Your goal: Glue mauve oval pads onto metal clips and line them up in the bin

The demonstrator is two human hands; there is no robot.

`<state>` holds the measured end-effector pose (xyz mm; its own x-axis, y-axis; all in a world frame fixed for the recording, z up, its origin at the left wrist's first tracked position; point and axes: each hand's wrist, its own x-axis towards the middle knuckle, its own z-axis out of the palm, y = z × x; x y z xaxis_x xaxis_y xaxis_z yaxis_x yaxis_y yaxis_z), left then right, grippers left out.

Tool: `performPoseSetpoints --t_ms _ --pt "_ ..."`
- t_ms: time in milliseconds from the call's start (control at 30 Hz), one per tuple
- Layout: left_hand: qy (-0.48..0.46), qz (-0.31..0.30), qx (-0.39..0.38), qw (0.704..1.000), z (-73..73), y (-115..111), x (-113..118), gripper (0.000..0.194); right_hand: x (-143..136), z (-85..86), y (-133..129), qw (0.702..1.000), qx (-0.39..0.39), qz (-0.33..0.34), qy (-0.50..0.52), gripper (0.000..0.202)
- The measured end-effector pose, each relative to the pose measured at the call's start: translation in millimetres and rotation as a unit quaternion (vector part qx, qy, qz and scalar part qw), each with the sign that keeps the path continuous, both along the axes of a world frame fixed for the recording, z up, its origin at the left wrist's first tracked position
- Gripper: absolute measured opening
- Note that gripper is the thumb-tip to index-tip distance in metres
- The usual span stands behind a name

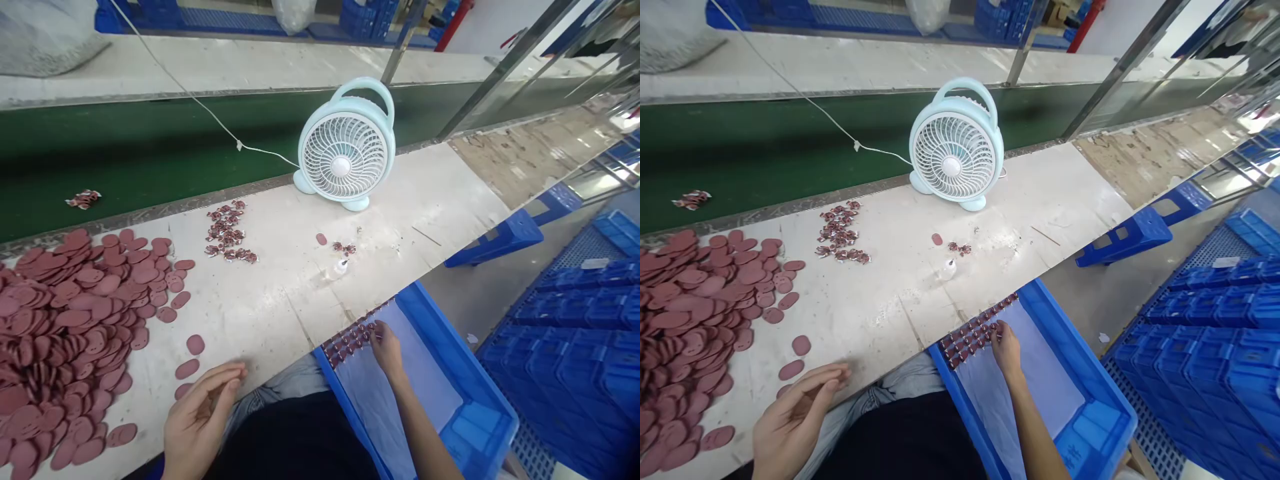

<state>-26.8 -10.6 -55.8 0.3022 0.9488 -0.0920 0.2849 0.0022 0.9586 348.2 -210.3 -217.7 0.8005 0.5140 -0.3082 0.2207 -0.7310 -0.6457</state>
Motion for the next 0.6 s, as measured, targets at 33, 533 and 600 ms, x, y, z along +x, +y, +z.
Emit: performPoseSetpoints --t_ms 33,533,600 --pt "0.004 -0.003 0.004 1.000 0.3 0.1 0.5 0.013 -0.8 -5.0 -0.2 1.000 -0.010 0.004 -0.009 0.033" --pt "0.019 -0.029 0.015 0.999 -9.9 -0.9 -4.4 0.011 -0.4 -7.7 9.2 0.997 -0.057 0.021 -0.056 0.034" --pt "0.017 -0.028 0.004 0.999 -7.8 -0.8 -3.2 0.013 -0.8 3.0 10.7 0.997 -0.046 0.017 -0.054 0.033"
